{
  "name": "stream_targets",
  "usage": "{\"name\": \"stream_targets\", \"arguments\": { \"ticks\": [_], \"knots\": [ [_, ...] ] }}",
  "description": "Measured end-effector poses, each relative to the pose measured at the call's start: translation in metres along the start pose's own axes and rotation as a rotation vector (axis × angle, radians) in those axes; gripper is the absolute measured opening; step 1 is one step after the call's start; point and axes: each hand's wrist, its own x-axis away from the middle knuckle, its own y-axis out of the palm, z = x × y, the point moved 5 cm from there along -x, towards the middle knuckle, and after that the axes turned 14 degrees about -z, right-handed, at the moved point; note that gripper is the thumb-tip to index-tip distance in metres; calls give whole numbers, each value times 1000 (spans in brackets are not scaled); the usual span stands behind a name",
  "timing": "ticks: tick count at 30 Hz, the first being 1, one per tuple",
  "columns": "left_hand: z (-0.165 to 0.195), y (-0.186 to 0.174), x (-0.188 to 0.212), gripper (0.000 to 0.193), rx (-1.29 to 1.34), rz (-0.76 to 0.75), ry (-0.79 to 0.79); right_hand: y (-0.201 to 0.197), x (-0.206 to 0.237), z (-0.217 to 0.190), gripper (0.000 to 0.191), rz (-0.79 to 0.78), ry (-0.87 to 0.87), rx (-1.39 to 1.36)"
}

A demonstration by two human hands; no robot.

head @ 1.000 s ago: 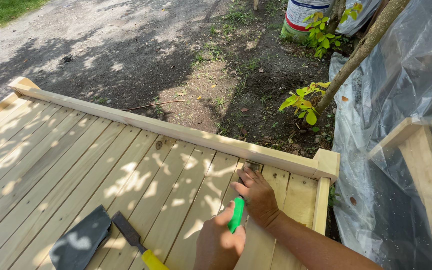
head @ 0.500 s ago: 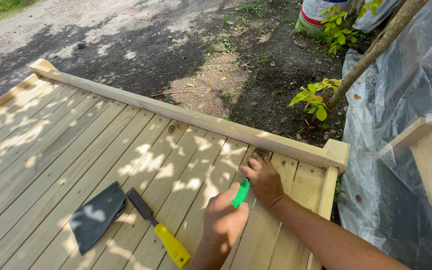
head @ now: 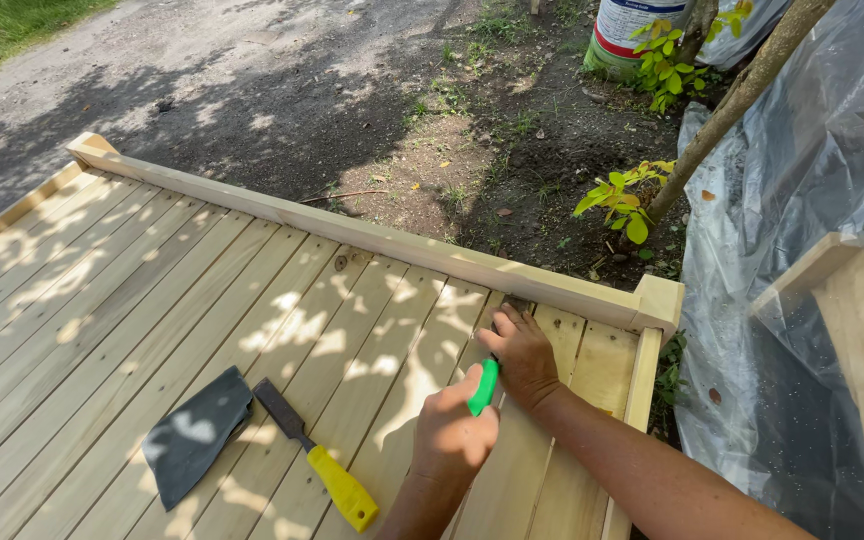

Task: The person scrapes and shaves the surface and edge of a slatted wooden panel using a flat bladed tool with a green handle, working progressively along the boards. A second bladed tool and a metal scraper rest on the panel nearby while they work.

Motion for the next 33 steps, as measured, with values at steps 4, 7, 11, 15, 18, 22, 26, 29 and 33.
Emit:
{"name": "stream_targets", "arguments": {
  "ticks": [4,7,11,15,18,22,26,29,33],
  "knots": [
    [9,2,5,17,-100,18,-45,-2,8,-3,30,20,-30,22],
    [18,-1,10,25,-114,29,-31,-2,12,-4,26,33,-10,13],
    [17,-2,10,20,-151,-32,-146,0,12,-3,24,6,11,14],
    [11,3,12,19,-139,-3,-69,3,10,-3,20,-8,18,23],
    [3,8,13,18,-191,75,73,6,11,-4,20,-28,16,47],
    [-17,12,10,44,-251,115,89,12,11,-3,16,-98,66,76],
    [-16,18,8,37,-363,30,124,16,10,1,14,-86,77,73],
    [-18,19,8,39,-207,-22,-112,17,9,5,15,-69,68,67],
    [-1,10,9,45,-156,20,-40,17,12,5,17,-53,37,62]
  ]
}}
